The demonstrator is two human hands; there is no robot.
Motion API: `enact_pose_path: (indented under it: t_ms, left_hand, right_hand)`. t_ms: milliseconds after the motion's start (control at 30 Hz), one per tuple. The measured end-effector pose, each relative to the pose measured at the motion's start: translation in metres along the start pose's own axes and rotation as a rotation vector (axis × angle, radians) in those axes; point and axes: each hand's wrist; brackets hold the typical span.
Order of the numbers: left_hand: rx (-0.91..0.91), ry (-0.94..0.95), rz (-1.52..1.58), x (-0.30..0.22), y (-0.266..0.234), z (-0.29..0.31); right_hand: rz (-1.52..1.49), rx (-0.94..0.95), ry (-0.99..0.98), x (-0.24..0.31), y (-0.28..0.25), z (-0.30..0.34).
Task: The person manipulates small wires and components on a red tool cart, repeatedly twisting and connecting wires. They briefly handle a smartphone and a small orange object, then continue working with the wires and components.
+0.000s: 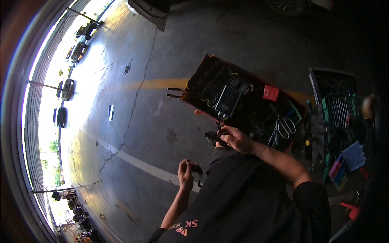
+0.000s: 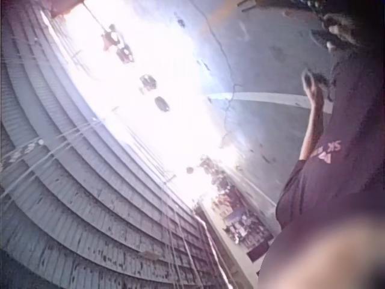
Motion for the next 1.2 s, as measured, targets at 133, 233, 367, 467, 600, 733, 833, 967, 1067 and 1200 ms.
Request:
enact_pose_path:
  t_ms: [133, 233, 367, 467, 600, 733, 833, 967, 1067, 1200]
  left_hand:
    - [0.103, 0.094, 0.187, -0.065, 0.044, -0.037]
    - [0.273, -0.017, 0.339, -0.066, 0.047, -0.069]
    - [0.312, -0.276, 0.532, -0.072, 0.072, -0.08]
    - [0.365, -0.322, 0.671, -0.066, 0.087, -0.076]
    - [0.424, -0.274, 0.692, -0.071, 0.098, -0.073]
    - [0.227, -0.236, 0.585, -0.065, 0.097, -0.083]
    - [0.173, -0.101, 0.319, -0.061, 0.087, -0.092]
    - [0.175, -0.116, 0.381, -0.061, 0.081, -0.095]
    - [0.273, -0.105, 0.327, -0.069, 0.088, -0.085]
    - [0.476, -0.092, 0.359, -0.067, 0.091, -0.08]
  right_hand:
    - [0.057, 0.026, -0.133, -0.02, 0.004, -0.006]
    - [0.084, 0.113, -0.098, -0.015, 0.009, -0.009]
    - [0.069, 0.114, -0.113, -0.008, 0.008, -0.005]
    - [0.066, 0.116, -0.104, -0.005, 0.006, -0.001]
    - [0.059, 0.093, -0.076, -0.005, 0.001, 0.003]
    - [0.039, 0.074, -0.059, -0.009, -0.004, 0.003]
    - [-0.079, 0.077, -0.053, -0.018, -0.003, 0.002]
    - [-0.001, 0.058, -0.086, -0.013, -0.004, 0.003]
    - [-0.007, 0.065, -0.103, -0.016, -0.005, 0.002]
    - [-0.02, 0.095, -0.077, -0.011, -0.008, 0.001]
Point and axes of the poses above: each hand's wrist, its own z-axis away from the middle knuckle, its own y-axis out of the palm, x = y × z, and after that the axes turned 7 degrees about -y, right-handed
